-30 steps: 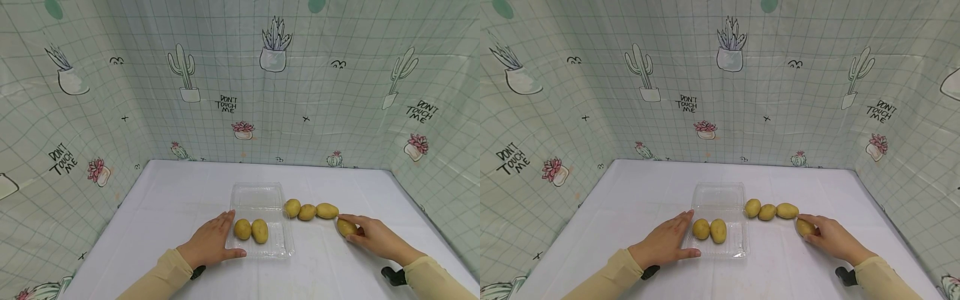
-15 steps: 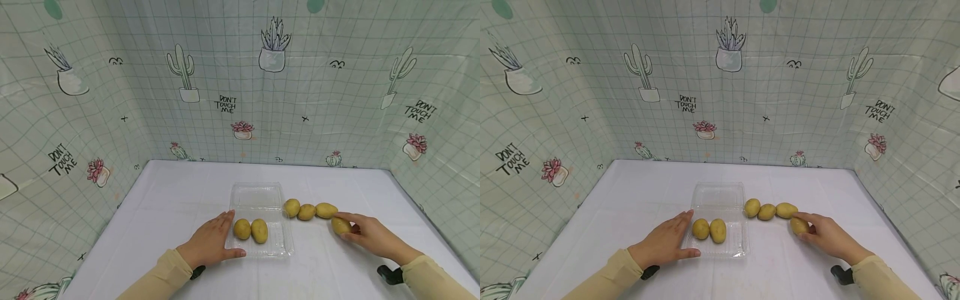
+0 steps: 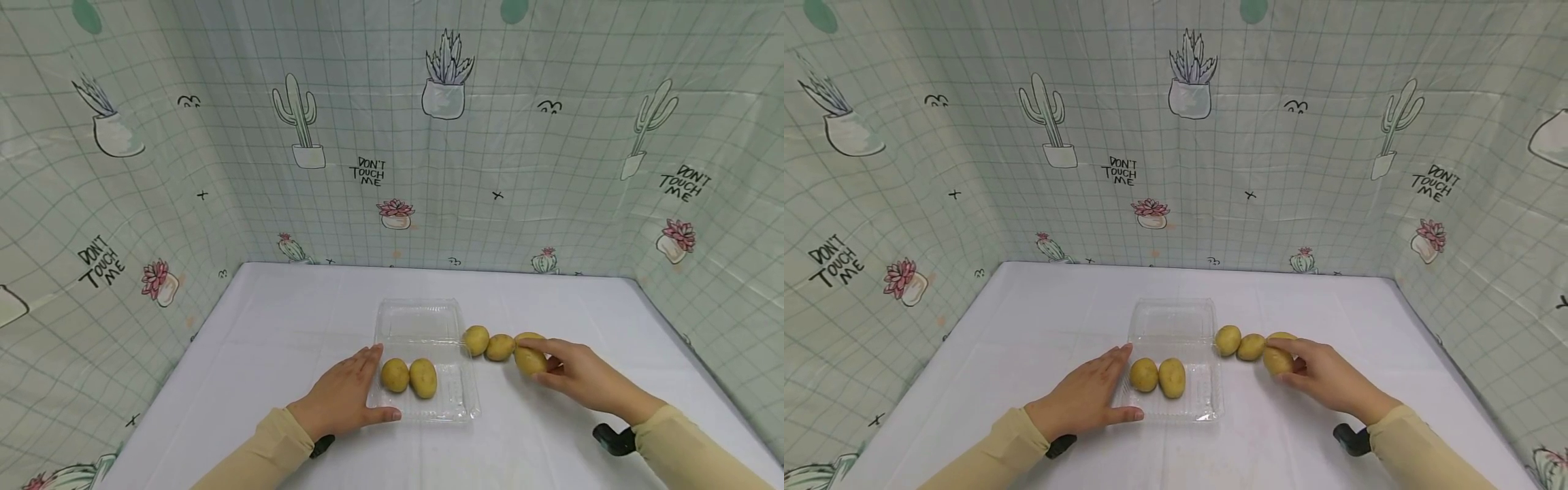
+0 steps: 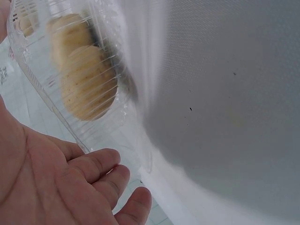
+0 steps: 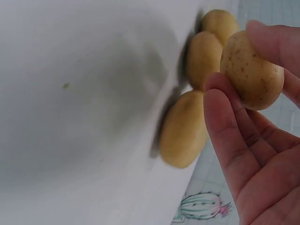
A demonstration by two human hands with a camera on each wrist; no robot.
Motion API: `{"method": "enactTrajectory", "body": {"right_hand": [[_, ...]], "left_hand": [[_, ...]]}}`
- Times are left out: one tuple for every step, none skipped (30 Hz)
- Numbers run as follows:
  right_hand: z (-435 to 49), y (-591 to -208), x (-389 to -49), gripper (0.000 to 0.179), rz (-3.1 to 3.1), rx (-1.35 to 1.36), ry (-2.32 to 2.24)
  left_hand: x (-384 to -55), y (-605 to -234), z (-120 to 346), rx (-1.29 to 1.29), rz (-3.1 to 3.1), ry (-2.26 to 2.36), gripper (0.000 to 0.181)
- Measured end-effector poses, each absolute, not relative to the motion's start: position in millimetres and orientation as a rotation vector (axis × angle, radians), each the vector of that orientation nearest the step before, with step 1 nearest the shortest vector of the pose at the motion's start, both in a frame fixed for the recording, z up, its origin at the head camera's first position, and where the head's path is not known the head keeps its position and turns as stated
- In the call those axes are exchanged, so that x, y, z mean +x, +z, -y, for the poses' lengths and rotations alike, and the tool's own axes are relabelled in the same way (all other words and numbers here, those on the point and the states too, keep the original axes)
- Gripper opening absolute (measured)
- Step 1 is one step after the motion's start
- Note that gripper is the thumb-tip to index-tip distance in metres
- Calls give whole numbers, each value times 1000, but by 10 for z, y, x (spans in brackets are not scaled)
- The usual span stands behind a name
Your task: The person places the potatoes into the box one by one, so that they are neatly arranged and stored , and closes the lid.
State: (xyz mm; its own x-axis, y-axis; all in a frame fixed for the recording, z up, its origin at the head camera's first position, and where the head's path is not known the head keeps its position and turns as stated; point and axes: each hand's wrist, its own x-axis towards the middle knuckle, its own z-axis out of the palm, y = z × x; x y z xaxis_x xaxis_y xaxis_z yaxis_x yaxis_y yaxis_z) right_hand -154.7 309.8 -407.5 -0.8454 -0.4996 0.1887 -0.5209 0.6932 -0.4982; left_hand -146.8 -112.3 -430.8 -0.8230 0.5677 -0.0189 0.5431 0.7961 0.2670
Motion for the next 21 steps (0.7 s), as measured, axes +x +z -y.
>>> {"method": "enactTrajectory", "body": {"right_hand": [[-3059, -4058, -1554, 56, 2848, 875, 866], [-3017, -4044, -1563, 56, 2843, 887, 874], [-2977, -4029, -1572, 56, 2843, 895, 882], [-2937, -4014, -1579, 56, 2848, 900, 893], [-2898, -4000, -1587, 56, 2855, 904, 902], [-2858, -3988, -1595, 56, 2861, 906, 912], [-2817, -3978, -1605, 56, 2867, 913, 916], [-2775, -3968, -1615, 57, 2870, 923, 925], [-2735, -3960, -1626, 57, 2871, 936, 928], [-2694, -3952, -1637, 57, 2870, 949, 928], [-2653, -3944, -1649, 57, 2866, 964, 932], [-2609, -3937, -1660, 57, 2860, 978, 934], [-2567, -3930, -1669, 57, 2855, 992, 934], [-2526, -3924, -1676, 58, 2848, 1002, 927], [-2485, -3917, -1683, 57, 2842, 1017, 912], [-2443, -3914, -1690, 56, 2837, 1031, 902], [-2402, -3913, -1696, 56, 2833, 1046, 889], [-2360, -3913, -1701, 55, 2833, 1059, 880], [-2321, -3914, -1708, 55, 2835, 1072, 880], [-2283, -3916, -1713, 54, 2839, 1088, 886], [-2249, -3920, -1719, 53, 2850, 1099, 895]], "left_hand": [[-1470, -4312, 1124, 894, -2885, 384, 110], [-1471, -4313, 1125, 893, -2885, 384, 110], [-1472, -4313, 1126, 893, -2886, 383, 110], [-1472, -4314, 1127, 893, -2887, 383, 111], [-1473, -4316, 1127, 892, -2887, 384, 111], [-1473, -4317, 1126, 892, -2887, 384, 111], [-1474, -4316, 1126, 890, -2886, 384, 112], [-1474, -4315, 1126, 889, -2885, 383, 112], [-1474, -4314, 1126, 889, -2885, 383, 112], [-1474, -4314, 1125, 888, -2884, 384, 112], [-1474, -4313, 1125, 889, -2884, 382, 112], [-1473, -4312, 1125, 890, -2885, 380, 112], [-1472, -4310, 1125, 891, -2887, 378, 112], [-1471, -4308, 1125, 892, -2888, 375, 111], [-1468, -4305, 1124, 892, -2889, 376, 111], [-1466, -4303, 1124, 893, -2890, 376, 110], [-1464, -4300, 1123, 893, -2891, 377, 110], [-1463, -4298, 1122, 890, -2891, 380, 110], [-1463, -4297, 1120, 888, -2890, 382, 110], [-1463, -4297, 1118, 885, -2888, 389, 109], [-1464, -4298, 1117, 882, -2886, 396, 109]]}}
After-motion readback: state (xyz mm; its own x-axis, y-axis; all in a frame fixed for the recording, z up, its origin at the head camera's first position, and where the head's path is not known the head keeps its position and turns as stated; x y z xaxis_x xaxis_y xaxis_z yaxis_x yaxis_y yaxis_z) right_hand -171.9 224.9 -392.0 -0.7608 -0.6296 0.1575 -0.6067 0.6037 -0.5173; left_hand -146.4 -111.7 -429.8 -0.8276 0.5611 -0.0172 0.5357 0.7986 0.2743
